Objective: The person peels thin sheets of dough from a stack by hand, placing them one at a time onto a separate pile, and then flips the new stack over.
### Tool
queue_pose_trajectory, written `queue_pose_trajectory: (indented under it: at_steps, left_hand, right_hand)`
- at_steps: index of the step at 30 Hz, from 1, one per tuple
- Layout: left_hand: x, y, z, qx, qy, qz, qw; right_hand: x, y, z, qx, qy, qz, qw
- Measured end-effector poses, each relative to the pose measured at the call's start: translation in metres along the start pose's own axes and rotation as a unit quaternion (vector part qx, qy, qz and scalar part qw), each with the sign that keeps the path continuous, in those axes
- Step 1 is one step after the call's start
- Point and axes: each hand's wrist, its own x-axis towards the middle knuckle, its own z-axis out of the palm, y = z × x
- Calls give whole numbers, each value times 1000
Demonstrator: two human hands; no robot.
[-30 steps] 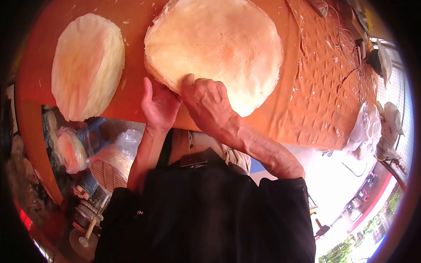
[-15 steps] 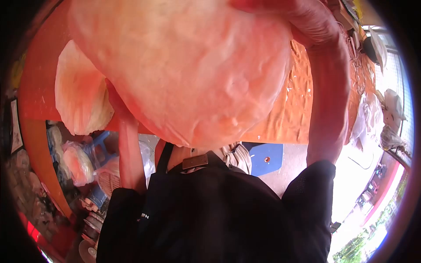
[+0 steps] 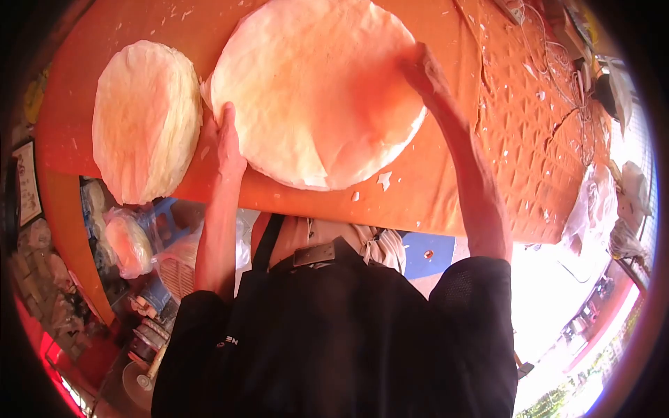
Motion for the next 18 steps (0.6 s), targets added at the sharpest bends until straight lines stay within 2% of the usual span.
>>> queue_pose_trajectory:
  at_steps: [2,3,6,9,11,12,13,14,15,16,18]
  left_hand:
    - [5,1,1,62,-1,-29,998]
    - [9,4,2,90,0,-41,995]
    - [15,9,10,189,-17,-2,982]
    - [8,11,12,172,-25,23,985]
    - [13,9,8,176,5,46,983]
    - [15,5,3,116,3,27,993]
    - [13,7,4,55,-2,5,998]
    - [9,8,5,-6,-7,-18,1000]
    - [8,11,0,-79,-8,-87,993]
    - [4,13,-3,-99,-6,-103,990]
    - [3,18,-9,-141,-4,-126,982]
  right_hand:
    - [3,-4,-12,134,-60,47,988]
    - [10,-11,-18,139,-70,136,978]
    - [13,-4,-16,176,-10,158,972]
    - [12,3,-20,108,-21,82,990]
    - [6,-12,-18,162,-21,142,976]
    - [4,-16,-21,186,-18,172,967]
    - [8,-20,-30,238,-61,208,947]
    - [9,-23,-33,235,-64,210,947]
    - [9,-27,-39,233,-67,215,946]
    - [5,-32,-39,231,-71,222,945]
    - [-2,14,-46,151,-106,146,972]
